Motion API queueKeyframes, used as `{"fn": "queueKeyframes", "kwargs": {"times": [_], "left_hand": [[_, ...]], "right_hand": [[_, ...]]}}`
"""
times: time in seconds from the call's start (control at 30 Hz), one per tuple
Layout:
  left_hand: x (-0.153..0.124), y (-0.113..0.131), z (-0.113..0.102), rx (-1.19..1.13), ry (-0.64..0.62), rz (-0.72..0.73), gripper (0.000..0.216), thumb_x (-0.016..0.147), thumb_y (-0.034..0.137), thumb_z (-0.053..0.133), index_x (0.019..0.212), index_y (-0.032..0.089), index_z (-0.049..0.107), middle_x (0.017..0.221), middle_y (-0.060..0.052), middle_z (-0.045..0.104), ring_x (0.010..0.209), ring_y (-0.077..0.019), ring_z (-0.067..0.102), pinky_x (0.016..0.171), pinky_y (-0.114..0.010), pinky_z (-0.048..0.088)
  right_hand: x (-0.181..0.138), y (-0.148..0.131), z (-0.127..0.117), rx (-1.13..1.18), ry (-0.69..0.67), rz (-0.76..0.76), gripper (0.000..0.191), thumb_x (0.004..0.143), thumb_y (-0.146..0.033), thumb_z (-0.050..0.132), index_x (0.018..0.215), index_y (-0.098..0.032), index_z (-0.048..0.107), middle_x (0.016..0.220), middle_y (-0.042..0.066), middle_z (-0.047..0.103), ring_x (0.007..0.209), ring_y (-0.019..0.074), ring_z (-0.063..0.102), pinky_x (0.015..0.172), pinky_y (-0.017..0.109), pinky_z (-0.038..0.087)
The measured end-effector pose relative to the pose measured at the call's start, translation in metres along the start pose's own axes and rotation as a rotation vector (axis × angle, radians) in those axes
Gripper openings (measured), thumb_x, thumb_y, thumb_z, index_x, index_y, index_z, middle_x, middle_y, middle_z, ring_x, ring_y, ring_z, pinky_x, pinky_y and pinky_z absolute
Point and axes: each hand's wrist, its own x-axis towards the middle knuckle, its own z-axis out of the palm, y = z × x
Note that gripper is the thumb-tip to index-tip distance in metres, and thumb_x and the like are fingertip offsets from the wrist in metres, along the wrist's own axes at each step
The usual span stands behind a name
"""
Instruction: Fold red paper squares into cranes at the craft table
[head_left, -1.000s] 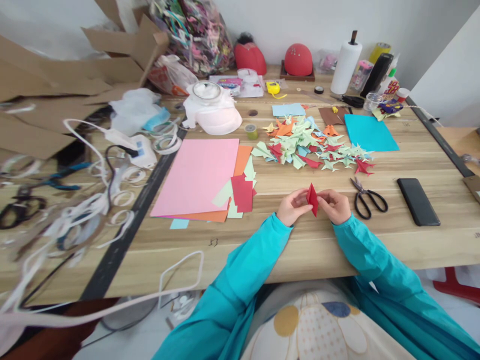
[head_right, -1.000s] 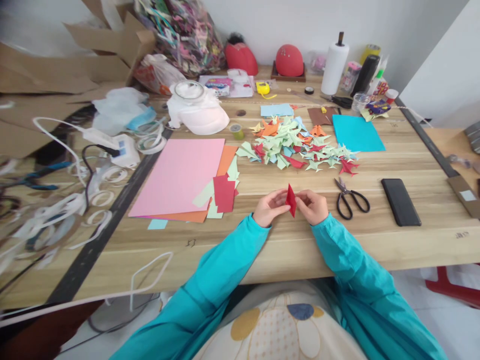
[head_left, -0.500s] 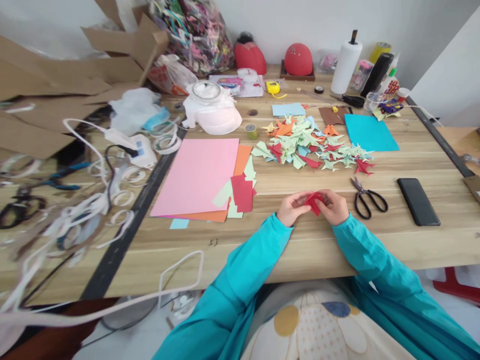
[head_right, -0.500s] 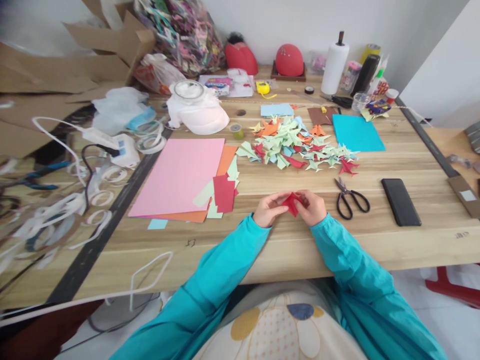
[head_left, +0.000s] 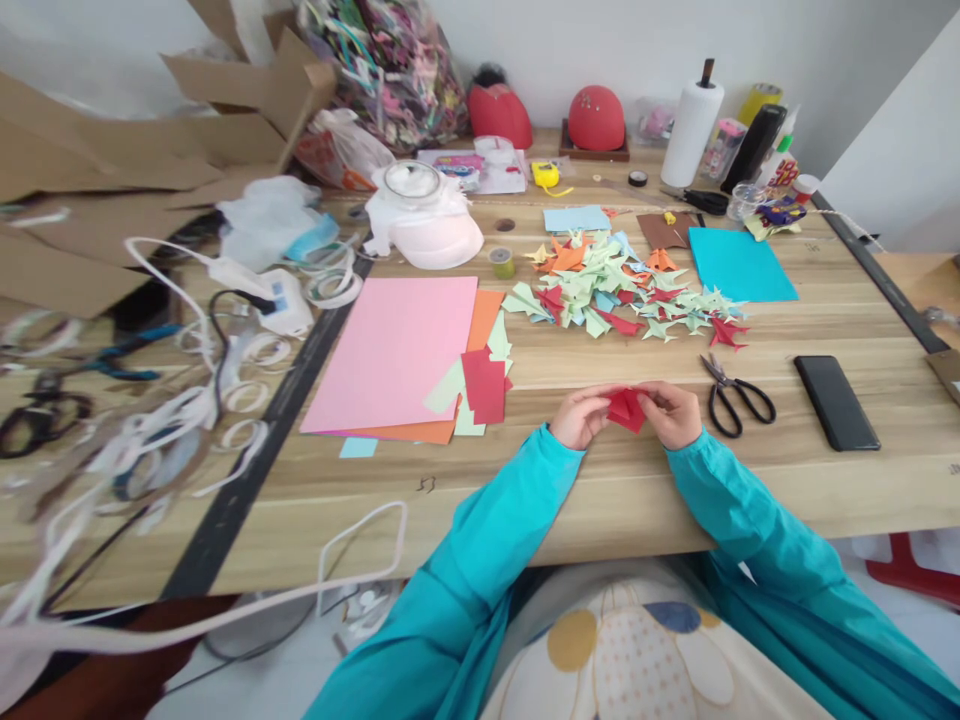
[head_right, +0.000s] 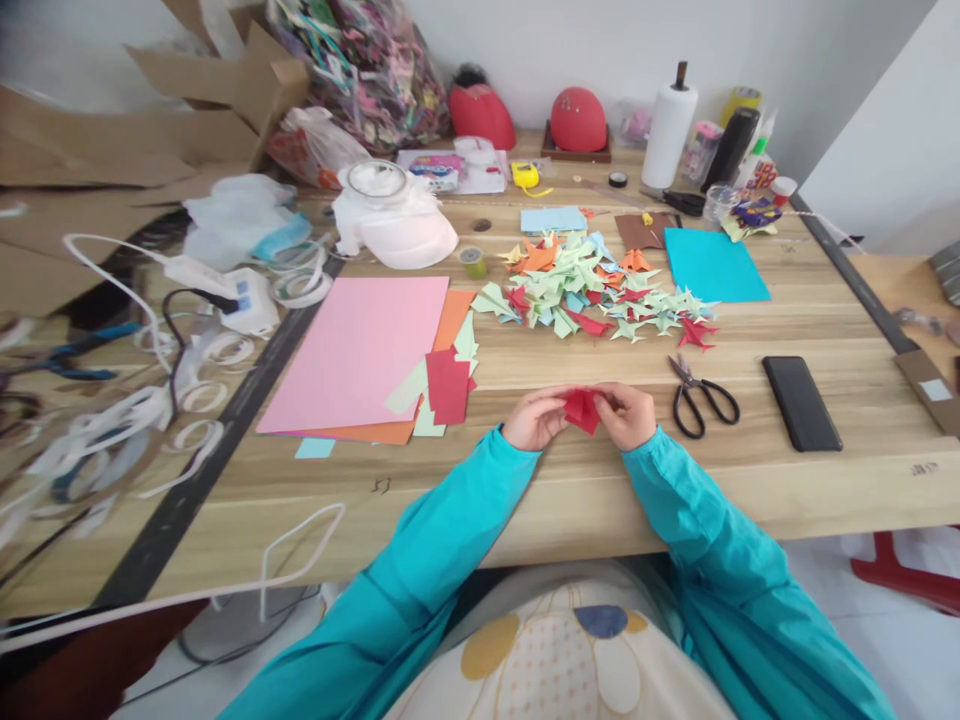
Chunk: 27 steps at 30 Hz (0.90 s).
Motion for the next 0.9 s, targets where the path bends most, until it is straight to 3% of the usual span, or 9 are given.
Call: {"fn": "queueKeyframes", "kwargs": {"times": [0.17,0.4,0.63,0.8,0.9], "left_hand": [[0.000,-0.002,-0.001,-0.028,0.004,-0.034,0.034,0.055,0.012,0.071,0.089,0.016,0.068,0.094,-0.007,0.069,0.090,-0.0237,0.064,0.083,-0.039,0.050],[-0.003,-0.002,0.002,0.009,0.030,0.017,0.042,0.048,0.012,0.077,0.089,0.020,0.069,0.097,-0.005,0.069,0.094,-0.0222,0.062,0.084,-0.036,0.049],[-0.005,0.002,0.005,0.077,-0.036,0.080,0.041,0.052,0.014,0.077,0.092,0.017,0.069,0.101,-0.009,0.067,0.103,-0.0269,0.058,0.095,-0.042,0.041],[-0.005,0.002,0.004,0.088,-0.034,0.124,0.029,0.062,0.030,0.072,0.087,0.014,0.070,0.113,-0.012,0.062,0.105,-0.0297,0.056,0.089,-0.043,0.046],[-0.004,0.001,0.004,0.221,0.025,0.247,0.026,0.062,0.030,0.073,0.084,0.016,0.071,0.114,-0.011,0.061,0.106,-0.0284,0.056,0.089,-0.042,0.046]], "right_hand": [[0.000,0.000,0.000,-0.027,0.020,-0.009,0.023,0.079,-0.031,0.052,0.091,-0.017,0.066,0.077,0.006,0.069,0.064,0.0149,0.062,0.059,0.026,0.050],[0.000,-0.007,-0.001,0.062,-0.054,0.040,0.033,0.079,-0.044,0.053,0.094,-0.017,0.065,0.082,0.007,0.069,0.065,0.0159,0.062,0.060,0.027,0.051],[0.002,-0.009,-0.003,0.047,-0.026,0.125,0.047,0.084,-0.054,0.039,0.099,-0.016,0.063,0.068,0.003,0.064,0.051,0.0123,0.057,0.052,0.024,0.049],[0.003,-0.006,-0.003,-0.007,-0.060,0.099,0.044,0.085,-0.052,0.039,0.100,-0.017,0.061,0.084,0.006,0.066,0.062,0.0131,0.060,0.058,0.023,0.049],[0.002,-0.004,-0.001,0.016,-0.096,0.101,0.042,0.084,-0.051,0.043,0.102,-0.017,0.059,0.079,0.005,0.066,0.061,0.0130,0.060,0.058,0.024,0.050]]}}
